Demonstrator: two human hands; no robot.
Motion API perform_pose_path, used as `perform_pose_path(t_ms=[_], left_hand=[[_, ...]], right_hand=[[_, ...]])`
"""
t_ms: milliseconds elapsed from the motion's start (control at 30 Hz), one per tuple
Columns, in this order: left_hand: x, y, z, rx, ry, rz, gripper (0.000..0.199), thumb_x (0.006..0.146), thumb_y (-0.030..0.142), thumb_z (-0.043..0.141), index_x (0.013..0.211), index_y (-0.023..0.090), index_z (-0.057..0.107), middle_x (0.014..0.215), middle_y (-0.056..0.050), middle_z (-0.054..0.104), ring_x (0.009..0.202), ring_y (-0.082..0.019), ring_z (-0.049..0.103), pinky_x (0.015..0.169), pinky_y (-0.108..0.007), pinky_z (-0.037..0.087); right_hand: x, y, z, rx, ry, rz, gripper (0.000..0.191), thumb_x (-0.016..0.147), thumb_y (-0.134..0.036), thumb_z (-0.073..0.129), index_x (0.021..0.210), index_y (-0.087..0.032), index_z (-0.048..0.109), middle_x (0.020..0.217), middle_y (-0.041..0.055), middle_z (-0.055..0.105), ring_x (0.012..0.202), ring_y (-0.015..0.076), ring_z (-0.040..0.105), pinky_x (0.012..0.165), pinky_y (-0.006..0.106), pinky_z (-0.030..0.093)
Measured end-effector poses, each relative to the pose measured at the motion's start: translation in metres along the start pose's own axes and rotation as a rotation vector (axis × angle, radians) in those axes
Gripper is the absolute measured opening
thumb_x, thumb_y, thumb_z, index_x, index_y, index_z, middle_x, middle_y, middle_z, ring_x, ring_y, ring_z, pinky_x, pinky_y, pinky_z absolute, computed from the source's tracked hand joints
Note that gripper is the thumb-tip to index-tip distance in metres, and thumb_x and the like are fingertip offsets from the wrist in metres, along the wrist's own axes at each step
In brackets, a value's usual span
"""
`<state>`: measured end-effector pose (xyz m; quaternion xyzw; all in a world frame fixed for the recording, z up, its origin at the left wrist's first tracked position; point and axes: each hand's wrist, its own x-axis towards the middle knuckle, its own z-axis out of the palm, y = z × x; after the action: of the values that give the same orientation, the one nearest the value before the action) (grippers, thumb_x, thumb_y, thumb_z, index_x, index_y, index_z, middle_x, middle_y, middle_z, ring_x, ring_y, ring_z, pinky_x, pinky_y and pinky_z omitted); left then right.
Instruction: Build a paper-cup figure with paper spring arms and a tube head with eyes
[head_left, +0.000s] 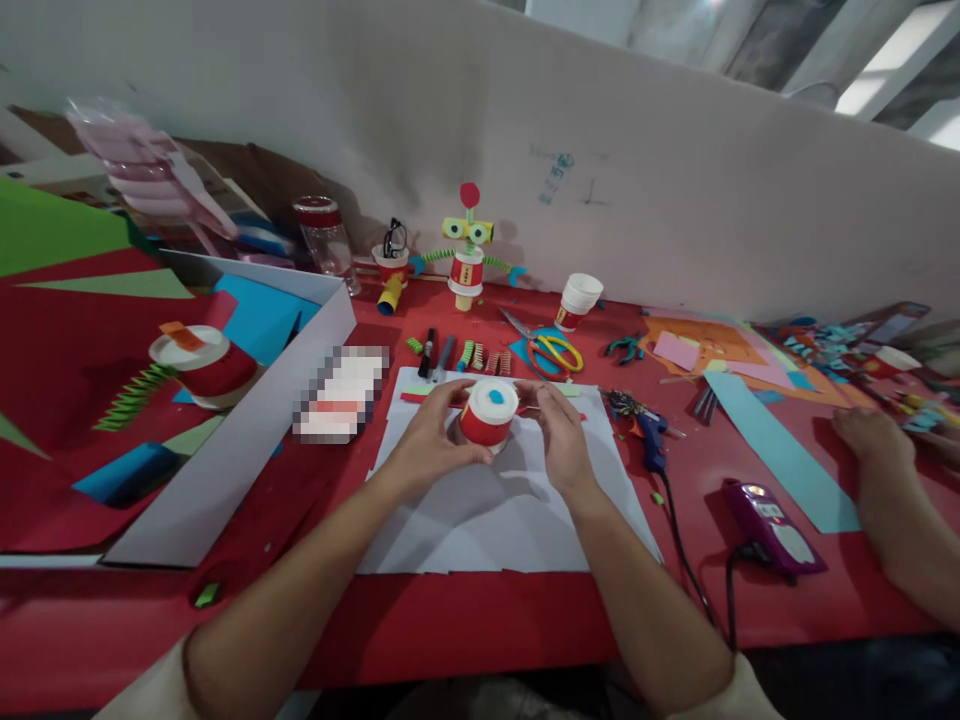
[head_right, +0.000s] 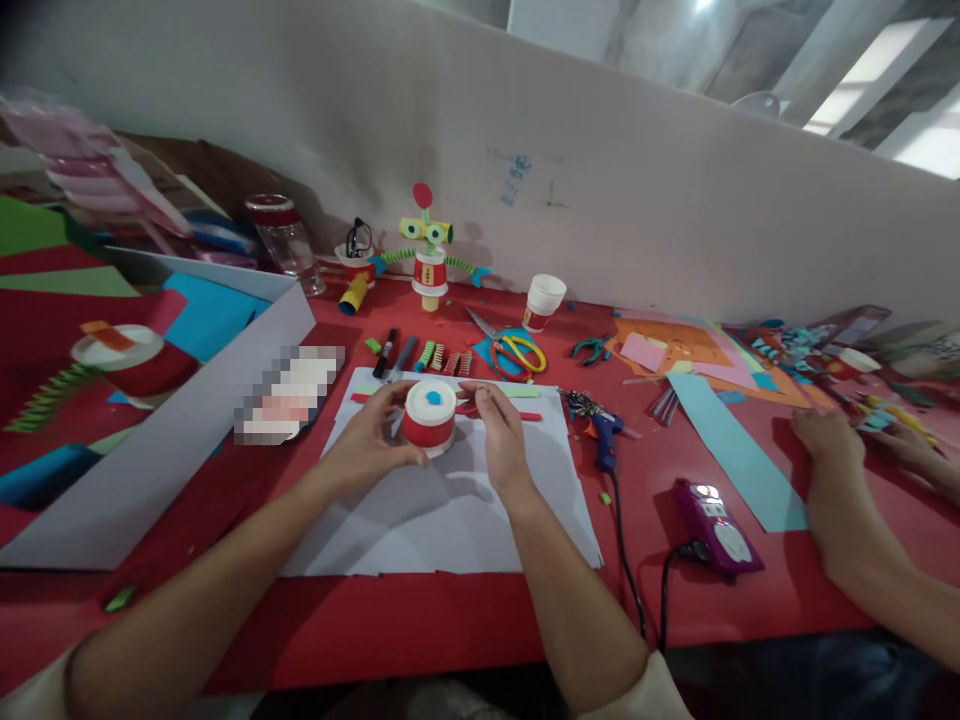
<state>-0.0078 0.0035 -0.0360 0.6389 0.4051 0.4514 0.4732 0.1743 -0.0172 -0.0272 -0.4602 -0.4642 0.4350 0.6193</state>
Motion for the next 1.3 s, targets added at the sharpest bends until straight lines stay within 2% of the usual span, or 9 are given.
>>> perform_pose_path(t_ms=[167, 333, 567, 667, 733, 833, 1000, 1167, 1300], left_hand=[[0.013, 0.007, -0.027, -0.354, 0.476, -0.068, 0.036, 0.089, 0.056, 0.051, 0.103, 0.024, 0.061, 0.098, -0.004, 0.065, 0.090, -0.018, 0.063, 0.084, -0.033, 0.050], [0.019, 0.009, -0.050, -0.465, 0.738, -0.106, 0.027, 0.085, 0.042, 0.063, 0.070, 0.021, 0.055, 0.072, 0.002, 0.057, 0.067, -0.011, 0.054, 0.070, -0.025, 0.047], [0.014, 0.008, -0.038, -0.436, 0.518, -0.142, 0.051, 0.086, 0.060, 0.056, 0.054, 0.021, 0.059, 0.063, -0.005, 0.062, 0.076, -0.020, 0.062, 0.077, -0.033, 0.051], [0.007, 0.011, -0.029, -0.330, 0.178, -0.137, 0.047, 0.084, 0.064, 0.058, 0.092, 0.020, 0.073, 0.104, -0.011, 0.073, 0.106, -0.027, 0.064, 0.095, -0.039, 0.049], [0.003, 0.014, -0.023, -0.265, -0.037, -0.129, 0.059, 0.075, 0.053, 0.074, 0.125, 0.024, 0.063, 0.134, -0.012, 0.064, 0.125, -0.030, 0.056, 0.103, -0.043, 0.045], [0.000, 0.017, -0.015, -0.144, -0.201, -0.109, 0.084, 0.065, 0.036, 0.082, 0.141, 0.028, 0.047, 0.151, -0.012, 0.049, 0.138, -0.032, 0.045, 0.110, -0.048, 0.040], [-0.002, 0.014, -0.001, -0.032, -0.160, -0.064, 0.077, 0.066, 0.032, 0.079, 0.136, 0.027, 0.049, 0.144, -0.013, 0.055, 0.134, -0.032, 0.050, 0.111, -0.050, 0.039], [-0.002, 0.008, 0.001, -0.057, -0.105, -0.084, 0.094, 0.056, 0.036, 0.087, 0.140, 0.031, 0.045, 0.149, -0.012, 0.046, 0.136, -0.033, 0.046, 0.107, -0.048, 0.042], [0.007, 0.008, -0.010, -0.292, 0.098, -0.123, 0.072, 0.081, 0.070, 0.054, 0.138, 0.026, 0.050, 0.135, -0.013, 0.057, 0.128, -0.029, 0.052, 0.107, -0.047, 0.041]], right_hand=[[0.001, 0.000, -0.001, 0.004, 0.010, 0.013, 0.030, 0.091, -0.047, 0.057, 0.098, -0.025, 0.075, 0.096, 0.0035, 0.073, 0.095, 0.0215, 0.064, 0.082, 0.034, 0.048], [0.001, 0.000, -0.002, 0.009, 0.027, 0.009, 0.029, 0.091, -0.047, 0.058, 0.097, -0.024, 0.075, 0.094, 0.0030, 0.072, 0.090, 0.0201, 0.063, 0.080, 0.033, 0.048], [0.001, -0.001, -0.003, 0.032, 0.019, -0.018, 0.025, 0.090, -0.045, 0.061, 0.094, -0.024, 0.075, 0.093, 0.0030, 0.073, 0.088, 0.0198, 0.065, 0.080, 0.033, 0.049], [0.001, -0.001, -0.003, 0.056, 0.020, -0.017, 0.027, 0.090, -0.046, 0.060, 0.094, -0.024, 0.074, 0.094, 0.0039, 0.073, 0.090, 0.0206, 0.066, 0.081, 0.034, 0.051], [0.001, -0.001, -0.002, 0.074, 0.027, -0.012, 0.028, 0.090, -0.047, 0.060, 0.095, -0.024, 0.074, 0.095, 0.0043, 0.074, 0.090, 0.0209, 0.067, 0.081, 0.035, 0.052], [0.002, -0.002, -0.001, 0.092, 0.041, -0.005, 0.028, 0.089, -0.047, 0.061, 0.094, -0.023, 0.074, 0.094, 0.0045, 0.074, 0.089, 0.0209, 0.067, 0.081, 0.036, 0.053], [0.002, -0.003, -0.001, 0.102, 0.042, -0.005, 0.028, 0.088, -0.047, 0.061, 0.094, -0.024, 0.074, 0.094, 0.0042, 0.074, 0.089, 0.0205, 0.066, 0.083, 0.036, 0.053], [-0.001, -0.006, -0.002, 0.053, 0.016, -0.025, 0.027, 0.090, -0.047, 0.060, 0.097, -0.025, 0.073, 0.098, 0.0044, 0.074, 0.094, 0.0217, 0.066, 0.085, 0.036, 0.051], [-0.001, -0.007, -0.002, 0.019, -0.007, -0.046, 0.028, 0.092, -0.047, 0.057, 0.099, -0.025, 0.072, 0.105, 0.0046, 0.073, 0.095, 0.0215, 0.065, 0.085, 0.035, 0.051]])
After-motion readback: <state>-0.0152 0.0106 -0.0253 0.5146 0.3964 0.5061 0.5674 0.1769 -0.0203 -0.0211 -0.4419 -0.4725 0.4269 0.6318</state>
